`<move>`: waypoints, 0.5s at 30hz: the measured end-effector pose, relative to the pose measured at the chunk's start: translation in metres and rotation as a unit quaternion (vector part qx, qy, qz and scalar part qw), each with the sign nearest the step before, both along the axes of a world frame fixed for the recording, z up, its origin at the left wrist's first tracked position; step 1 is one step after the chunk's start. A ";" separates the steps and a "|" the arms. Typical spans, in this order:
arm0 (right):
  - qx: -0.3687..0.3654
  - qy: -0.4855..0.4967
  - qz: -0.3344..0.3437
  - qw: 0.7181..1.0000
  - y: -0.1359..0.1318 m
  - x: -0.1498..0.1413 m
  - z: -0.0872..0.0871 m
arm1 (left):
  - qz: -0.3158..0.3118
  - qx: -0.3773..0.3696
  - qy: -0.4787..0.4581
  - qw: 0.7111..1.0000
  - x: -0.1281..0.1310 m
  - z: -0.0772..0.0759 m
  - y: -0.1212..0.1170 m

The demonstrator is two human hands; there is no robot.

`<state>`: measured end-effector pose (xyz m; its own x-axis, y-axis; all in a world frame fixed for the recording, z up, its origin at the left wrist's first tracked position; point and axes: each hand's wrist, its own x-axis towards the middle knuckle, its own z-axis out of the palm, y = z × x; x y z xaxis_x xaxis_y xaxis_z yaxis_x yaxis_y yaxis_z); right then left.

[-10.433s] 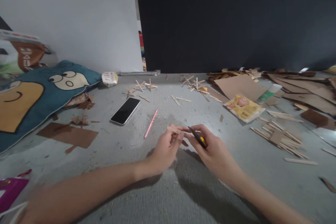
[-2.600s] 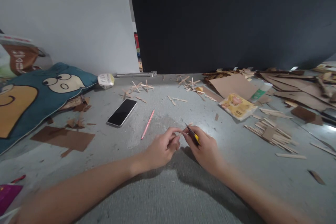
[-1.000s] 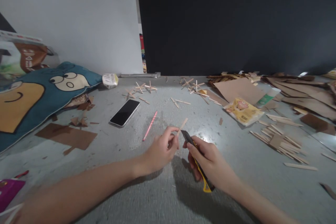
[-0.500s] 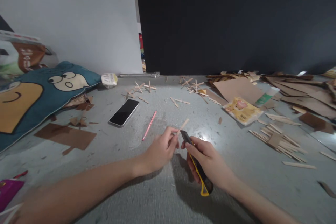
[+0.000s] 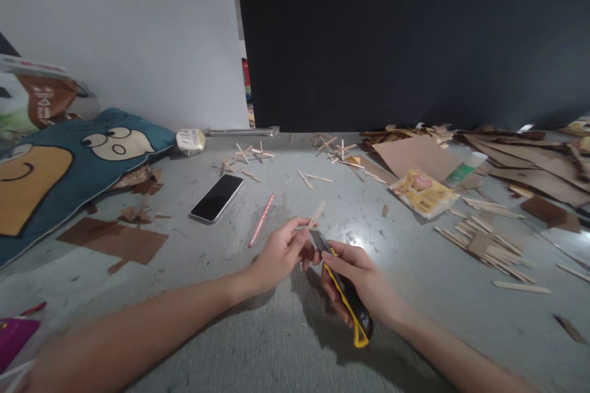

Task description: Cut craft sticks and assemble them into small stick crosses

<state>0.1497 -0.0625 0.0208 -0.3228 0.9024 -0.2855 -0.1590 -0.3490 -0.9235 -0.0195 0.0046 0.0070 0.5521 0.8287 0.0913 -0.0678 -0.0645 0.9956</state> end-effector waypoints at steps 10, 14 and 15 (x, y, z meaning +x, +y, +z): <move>0.113 -0.179 -0.087 0.973 0.013 0.013 -0.006 | 0.024 0.051 0.081 0.995 -0.003 -0.001 0.000; 0.236 -0.373 -0.122 0.889 0.025 0.027 -0.015 | 0.064 0.082 0.132 0.986 -0.002 -0.001 0.002; 0.270 -0.409 -0.136 0.861 0.028 0.030 -0.018 | 0.073 0.087 0.142 0.983 -0.002 -0.003 0.004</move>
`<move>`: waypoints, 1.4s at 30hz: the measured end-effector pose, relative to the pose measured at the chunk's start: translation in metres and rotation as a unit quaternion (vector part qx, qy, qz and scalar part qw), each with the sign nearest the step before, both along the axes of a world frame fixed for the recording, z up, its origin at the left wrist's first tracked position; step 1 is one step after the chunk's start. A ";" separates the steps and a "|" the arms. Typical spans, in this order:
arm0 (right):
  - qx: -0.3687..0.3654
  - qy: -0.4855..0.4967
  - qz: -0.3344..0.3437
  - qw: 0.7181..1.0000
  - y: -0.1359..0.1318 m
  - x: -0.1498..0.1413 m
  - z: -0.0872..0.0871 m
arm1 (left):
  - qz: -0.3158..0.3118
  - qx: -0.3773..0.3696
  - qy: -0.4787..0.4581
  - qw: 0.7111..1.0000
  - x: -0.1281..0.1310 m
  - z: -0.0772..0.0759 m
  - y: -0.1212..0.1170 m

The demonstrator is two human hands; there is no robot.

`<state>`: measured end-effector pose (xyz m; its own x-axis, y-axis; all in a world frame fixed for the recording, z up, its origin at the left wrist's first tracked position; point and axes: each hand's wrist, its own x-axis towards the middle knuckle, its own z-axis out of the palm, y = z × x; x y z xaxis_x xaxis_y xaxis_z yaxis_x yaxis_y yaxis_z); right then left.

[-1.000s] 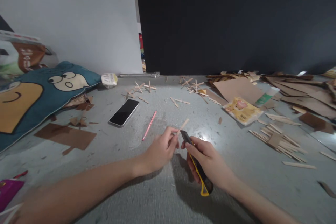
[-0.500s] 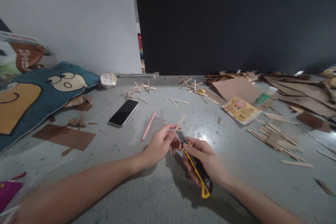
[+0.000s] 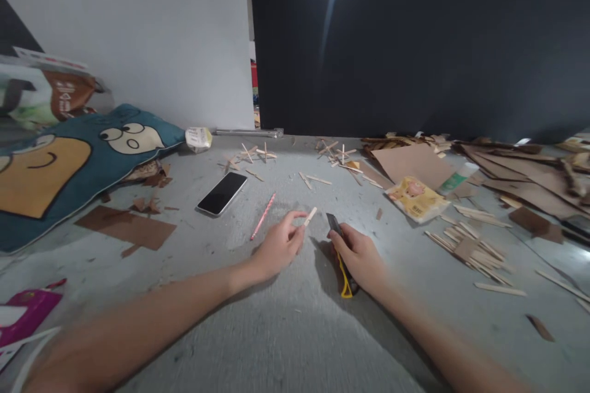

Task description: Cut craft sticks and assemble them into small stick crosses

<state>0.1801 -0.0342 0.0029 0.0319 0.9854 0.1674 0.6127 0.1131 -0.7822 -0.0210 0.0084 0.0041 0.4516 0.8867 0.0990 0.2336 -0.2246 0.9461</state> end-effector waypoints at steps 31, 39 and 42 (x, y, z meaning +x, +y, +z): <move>0.032 -0.234 -0.163 0.958 0.165 0.004 -0.022 | 0.040 -0.066 -0.178 0.981 0.013 -0.022 0.034; 0.055 -0.068 -0.151 0.985 0.164 0.008 -0.016 | 0.050 -0.061 -0.166 0.983 0.012 -0.021 0.032; 0.082 0.038 -0.105 0.990 0.155 0.006 -0.005 | 0.055 -0.043 -0.165 0.984 0.012 -0.019 0.033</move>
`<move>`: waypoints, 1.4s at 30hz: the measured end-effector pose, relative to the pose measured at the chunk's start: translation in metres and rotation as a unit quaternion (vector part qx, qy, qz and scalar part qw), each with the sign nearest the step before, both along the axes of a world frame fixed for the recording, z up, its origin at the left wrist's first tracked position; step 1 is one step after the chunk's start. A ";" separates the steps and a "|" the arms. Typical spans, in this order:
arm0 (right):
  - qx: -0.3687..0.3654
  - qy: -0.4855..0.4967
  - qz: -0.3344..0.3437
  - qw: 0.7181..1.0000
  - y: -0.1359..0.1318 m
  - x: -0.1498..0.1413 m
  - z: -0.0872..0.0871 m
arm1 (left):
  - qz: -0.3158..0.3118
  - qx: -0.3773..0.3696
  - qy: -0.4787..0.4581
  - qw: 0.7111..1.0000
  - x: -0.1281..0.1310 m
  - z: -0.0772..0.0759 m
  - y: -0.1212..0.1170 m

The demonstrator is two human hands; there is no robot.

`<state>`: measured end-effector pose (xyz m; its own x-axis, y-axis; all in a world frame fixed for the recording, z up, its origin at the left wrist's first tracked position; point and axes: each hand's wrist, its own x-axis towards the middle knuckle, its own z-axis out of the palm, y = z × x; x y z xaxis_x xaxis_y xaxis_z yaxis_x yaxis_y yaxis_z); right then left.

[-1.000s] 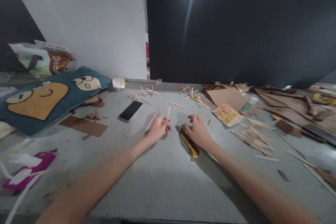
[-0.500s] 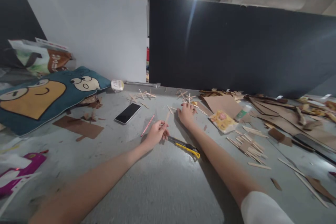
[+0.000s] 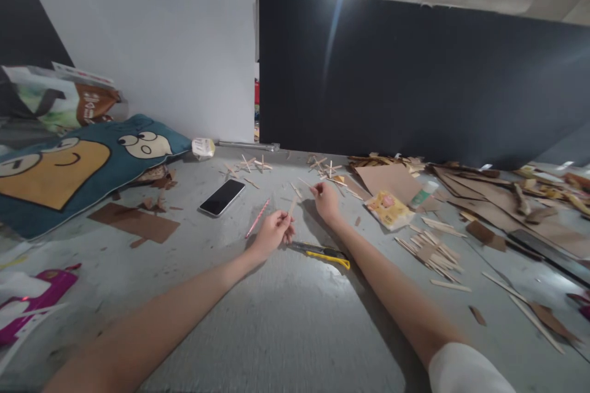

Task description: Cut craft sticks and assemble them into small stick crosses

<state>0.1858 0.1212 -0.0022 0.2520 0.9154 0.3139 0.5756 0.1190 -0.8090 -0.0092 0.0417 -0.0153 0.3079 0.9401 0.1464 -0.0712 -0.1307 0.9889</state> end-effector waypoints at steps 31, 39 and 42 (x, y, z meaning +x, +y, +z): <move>0.031 0.475 0.195 0.858 -0.083 -0.026 -0.005 | 0.011 0.053 0.064 0.996 -0.002 0.006 -0.007; 0.025 0.480 0.195 0.855 -0.082 -0.025 -0.006 | 0.011 0.052 0.071 0.996 -0.003 0.007 -0.008; 0.038 0.495 0.185 0.848 -0.082 -0.025 -0.006 | 0.012 0.050 0.069 0.996 -0.002 0.006 -0.008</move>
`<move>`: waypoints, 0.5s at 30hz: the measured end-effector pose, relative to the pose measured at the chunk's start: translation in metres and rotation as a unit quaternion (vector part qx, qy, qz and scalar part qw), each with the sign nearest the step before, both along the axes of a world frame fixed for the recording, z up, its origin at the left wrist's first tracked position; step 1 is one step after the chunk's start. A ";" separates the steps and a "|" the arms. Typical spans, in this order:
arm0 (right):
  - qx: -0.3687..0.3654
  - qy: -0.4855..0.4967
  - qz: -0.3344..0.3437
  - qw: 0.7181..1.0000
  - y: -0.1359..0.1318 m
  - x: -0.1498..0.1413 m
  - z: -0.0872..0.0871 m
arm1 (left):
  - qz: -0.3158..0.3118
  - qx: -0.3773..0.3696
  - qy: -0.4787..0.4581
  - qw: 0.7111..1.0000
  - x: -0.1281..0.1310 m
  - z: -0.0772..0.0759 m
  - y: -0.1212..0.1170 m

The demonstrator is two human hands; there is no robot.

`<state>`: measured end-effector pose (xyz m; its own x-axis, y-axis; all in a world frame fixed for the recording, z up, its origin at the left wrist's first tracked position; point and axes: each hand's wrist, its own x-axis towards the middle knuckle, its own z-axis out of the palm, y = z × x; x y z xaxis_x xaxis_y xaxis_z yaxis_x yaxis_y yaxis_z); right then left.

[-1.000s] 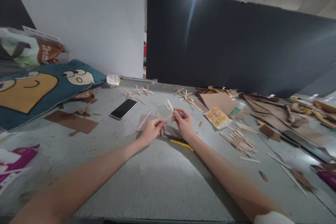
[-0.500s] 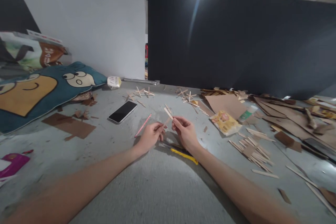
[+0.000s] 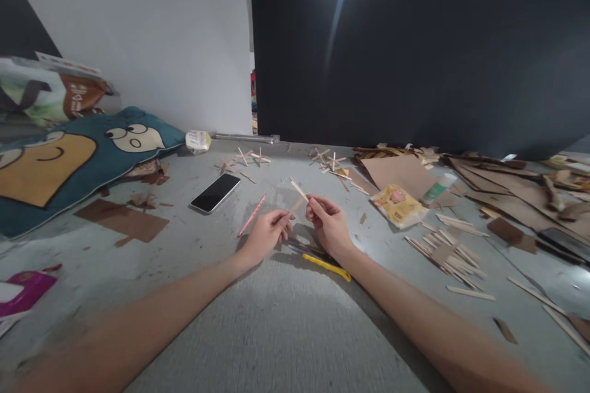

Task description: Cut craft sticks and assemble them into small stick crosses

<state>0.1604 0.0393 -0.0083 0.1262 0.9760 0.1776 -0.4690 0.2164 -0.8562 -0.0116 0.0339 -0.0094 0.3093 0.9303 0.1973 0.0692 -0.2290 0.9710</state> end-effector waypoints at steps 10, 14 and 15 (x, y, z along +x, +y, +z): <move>-0.016 0.012 0.006 1.000 0.000 0.002 -0.003 | 0.007 -0.002 0.003 1.000 0.002 0.002 -0.001; -0.011 -0.005 0.017 1.000 -0.005 -0.002 -0.002 | -0.003 -0.005 -0.011 1.000 0.003 0.001 0.000; -0.008 -0.014 0.017 1.000 -0.006 -0.002 -0.002 | -0.003 -0.005 -0.013 1.000 0.004 0.000 0.000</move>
